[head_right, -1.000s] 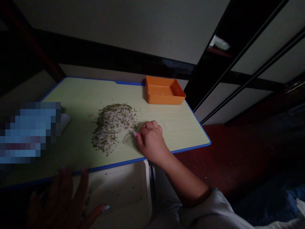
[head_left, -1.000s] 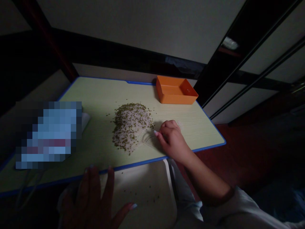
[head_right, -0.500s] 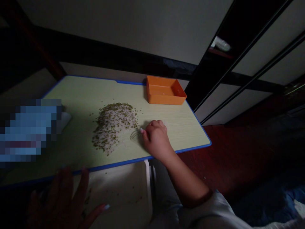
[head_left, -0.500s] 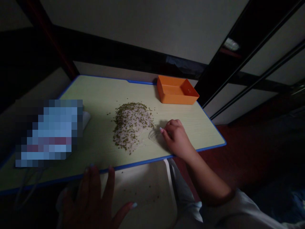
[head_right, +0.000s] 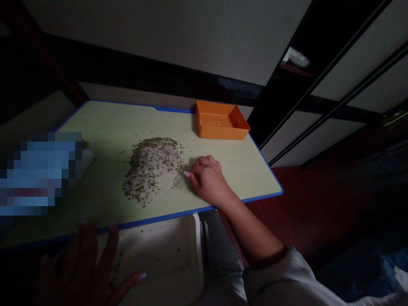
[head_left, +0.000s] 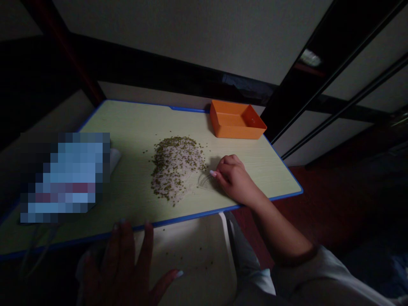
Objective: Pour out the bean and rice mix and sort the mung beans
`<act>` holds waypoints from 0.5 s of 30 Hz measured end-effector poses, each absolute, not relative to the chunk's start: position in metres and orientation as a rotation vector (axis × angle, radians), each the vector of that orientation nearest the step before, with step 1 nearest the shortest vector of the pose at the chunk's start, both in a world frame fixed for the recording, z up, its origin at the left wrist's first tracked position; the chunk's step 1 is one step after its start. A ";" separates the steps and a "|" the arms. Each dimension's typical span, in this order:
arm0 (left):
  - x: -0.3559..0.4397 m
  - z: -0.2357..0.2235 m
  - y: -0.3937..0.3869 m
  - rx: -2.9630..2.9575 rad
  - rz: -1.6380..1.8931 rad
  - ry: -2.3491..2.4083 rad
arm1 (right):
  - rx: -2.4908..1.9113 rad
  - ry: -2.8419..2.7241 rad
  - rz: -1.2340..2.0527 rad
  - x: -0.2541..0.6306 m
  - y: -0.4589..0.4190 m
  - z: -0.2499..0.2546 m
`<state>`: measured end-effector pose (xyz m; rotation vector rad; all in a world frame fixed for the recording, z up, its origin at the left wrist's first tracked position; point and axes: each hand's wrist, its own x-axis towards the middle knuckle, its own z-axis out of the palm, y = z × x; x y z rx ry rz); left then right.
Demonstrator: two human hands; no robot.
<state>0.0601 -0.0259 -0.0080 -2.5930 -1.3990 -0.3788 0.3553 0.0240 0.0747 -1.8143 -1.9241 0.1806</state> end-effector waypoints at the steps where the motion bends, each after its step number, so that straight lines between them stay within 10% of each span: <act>1: 0.060 -0.008 -0.026 -2.593 -0.366 -1.385 | -1.788 -1.933 0.201 0.355 0.023 0.075; 15: 0.060 -0.002 -0.024 -2.610 -0.351 -1.325 | -1.826 -1.916 0.156 0.346 0.023 0.073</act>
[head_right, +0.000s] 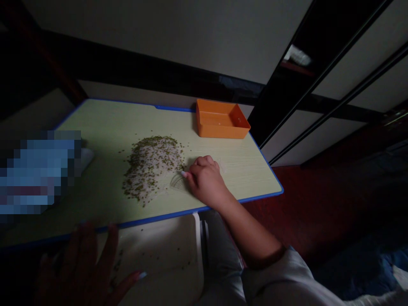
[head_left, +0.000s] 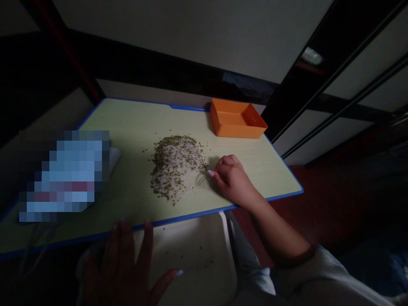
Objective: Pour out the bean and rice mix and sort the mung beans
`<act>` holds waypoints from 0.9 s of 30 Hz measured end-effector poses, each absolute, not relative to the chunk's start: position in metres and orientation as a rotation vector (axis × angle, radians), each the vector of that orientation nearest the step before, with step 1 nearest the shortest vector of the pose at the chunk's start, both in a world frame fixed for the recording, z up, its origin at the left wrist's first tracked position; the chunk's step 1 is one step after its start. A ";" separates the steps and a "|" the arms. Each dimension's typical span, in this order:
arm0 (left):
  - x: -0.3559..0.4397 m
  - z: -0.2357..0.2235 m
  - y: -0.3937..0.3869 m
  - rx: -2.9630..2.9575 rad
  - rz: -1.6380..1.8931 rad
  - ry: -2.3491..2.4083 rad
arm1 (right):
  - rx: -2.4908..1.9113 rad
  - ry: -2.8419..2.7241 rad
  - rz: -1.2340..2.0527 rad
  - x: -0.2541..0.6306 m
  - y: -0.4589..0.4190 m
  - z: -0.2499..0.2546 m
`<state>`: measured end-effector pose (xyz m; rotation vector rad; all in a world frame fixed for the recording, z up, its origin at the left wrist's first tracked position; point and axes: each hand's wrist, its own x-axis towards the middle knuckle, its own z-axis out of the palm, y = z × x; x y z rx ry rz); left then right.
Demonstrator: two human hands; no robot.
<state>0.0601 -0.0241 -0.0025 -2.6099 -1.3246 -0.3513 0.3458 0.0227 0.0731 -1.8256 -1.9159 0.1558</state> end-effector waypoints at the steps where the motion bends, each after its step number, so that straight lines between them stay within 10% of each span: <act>1: 0.060 -0.003 -0.024 -2.606 -0.358 -1.327 | -1.837 -1.911 0.141 0.344 0.024 0.073; 27: 0.063 -0.004 -0.026 -2.605 -0.414 -1.410 | -1.697 -2.069 0.322 0.341 0.003 0.083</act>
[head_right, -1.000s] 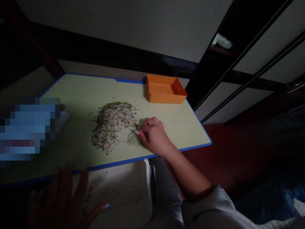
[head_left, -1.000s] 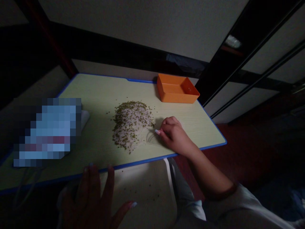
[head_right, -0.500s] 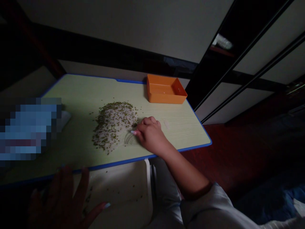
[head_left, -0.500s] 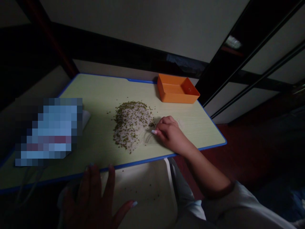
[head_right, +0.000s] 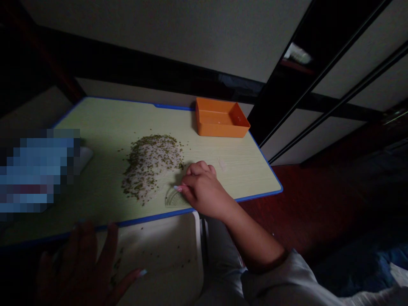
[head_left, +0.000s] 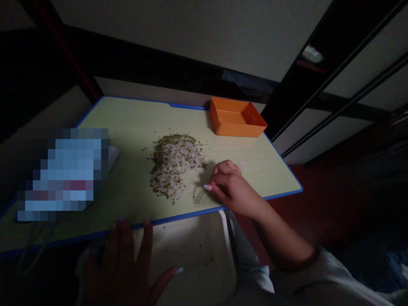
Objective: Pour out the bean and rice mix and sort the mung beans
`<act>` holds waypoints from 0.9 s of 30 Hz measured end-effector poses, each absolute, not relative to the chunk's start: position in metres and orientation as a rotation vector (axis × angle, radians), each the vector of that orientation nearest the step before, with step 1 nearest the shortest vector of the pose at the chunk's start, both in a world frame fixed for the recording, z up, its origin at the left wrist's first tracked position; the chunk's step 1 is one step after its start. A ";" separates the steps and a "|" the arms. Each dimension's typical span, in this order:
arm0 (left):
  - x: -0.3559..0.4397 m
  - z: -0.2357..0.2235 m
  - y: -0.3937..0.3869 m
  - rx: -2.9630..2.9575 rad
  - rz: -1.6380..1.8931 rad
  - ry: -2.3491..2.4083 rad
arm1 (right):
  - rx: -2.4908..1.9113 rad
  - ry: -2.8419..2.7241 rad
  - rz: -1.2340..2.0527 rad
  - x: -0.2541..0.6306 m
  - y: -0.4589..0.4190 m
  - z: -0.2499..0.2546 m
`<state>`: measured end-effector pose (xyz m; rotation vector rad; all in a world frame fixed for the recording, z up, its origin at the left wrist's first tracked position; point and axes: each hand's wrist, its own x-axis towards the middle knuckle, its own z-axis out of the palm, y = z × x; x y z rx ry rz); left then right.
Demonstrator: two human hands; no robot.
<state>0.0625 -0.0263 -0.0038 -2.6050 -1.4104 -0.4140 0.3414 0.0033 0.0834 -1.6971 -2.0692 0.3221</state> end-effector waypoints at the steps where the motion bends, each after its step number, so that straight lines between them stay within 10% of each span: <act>1: 0.063 -0.004 -0.026 -2.604 -0.407 -1.411 | -1.706 -2.066 0.319 0.341 0.003 0.082; 27: 0.062 0.000 -0.027 -2.637 -0.355 -1.408 | -1.709 -1.953 0.321 0.346 0.009 0.076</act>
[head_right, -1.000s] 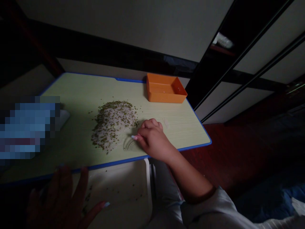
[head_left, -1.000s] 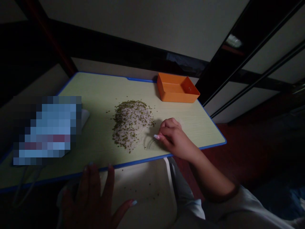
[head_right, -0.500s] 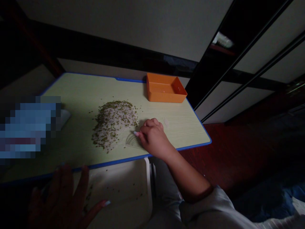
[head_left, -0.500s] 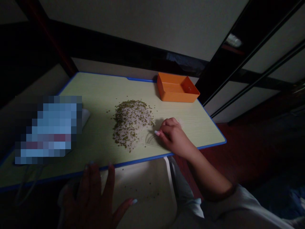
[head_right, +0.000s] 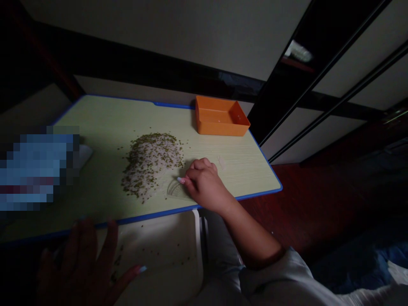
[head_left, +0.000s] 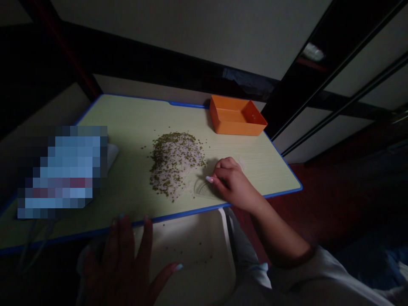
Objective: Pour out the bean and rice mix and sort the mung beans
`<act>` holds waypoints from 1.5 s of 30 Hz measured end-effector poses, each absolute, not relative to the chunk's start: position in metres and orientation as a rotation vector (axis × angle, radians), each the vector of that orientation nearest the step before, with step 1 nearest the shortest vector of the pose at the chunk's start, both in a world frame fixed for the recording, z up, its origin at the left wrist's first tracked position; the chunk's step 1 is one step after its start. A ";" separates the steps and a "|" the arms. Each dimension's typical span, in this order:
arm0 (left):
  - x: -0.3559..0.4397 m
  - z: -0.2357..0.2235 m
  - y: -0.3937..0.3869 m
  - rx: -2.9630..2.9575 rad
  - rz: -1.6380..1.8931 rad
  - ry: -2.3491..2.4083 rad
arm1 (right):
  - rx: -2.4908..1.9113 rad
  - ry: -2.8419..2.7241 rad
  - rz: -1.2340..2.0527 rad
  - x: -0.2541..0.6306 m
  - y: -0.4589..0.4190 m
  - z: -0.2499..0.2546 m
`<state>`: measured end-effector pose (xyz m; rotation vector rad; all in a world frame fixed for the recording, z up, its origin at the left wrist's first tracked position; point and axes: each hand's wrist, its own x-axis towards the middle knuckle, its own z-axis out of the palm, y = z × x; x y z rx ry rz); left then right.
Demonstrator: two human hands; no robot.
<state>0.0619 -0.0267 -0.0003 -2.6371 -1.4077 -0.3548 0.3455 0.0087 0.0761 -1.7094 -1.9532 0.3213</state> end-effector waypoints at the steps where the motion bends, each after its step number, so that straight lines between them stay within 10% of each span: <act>1: 0.062 0.000 -0.027 -2.637 -0.348 -1.417 | -1.704 -1.959 0.323 0.345 0.009 0.075; 45: 0.065 -0.005 -0.027 -2.640 -0.585 -1.479 | -1.350 -2.007 0.428 0.339 0.015 0.066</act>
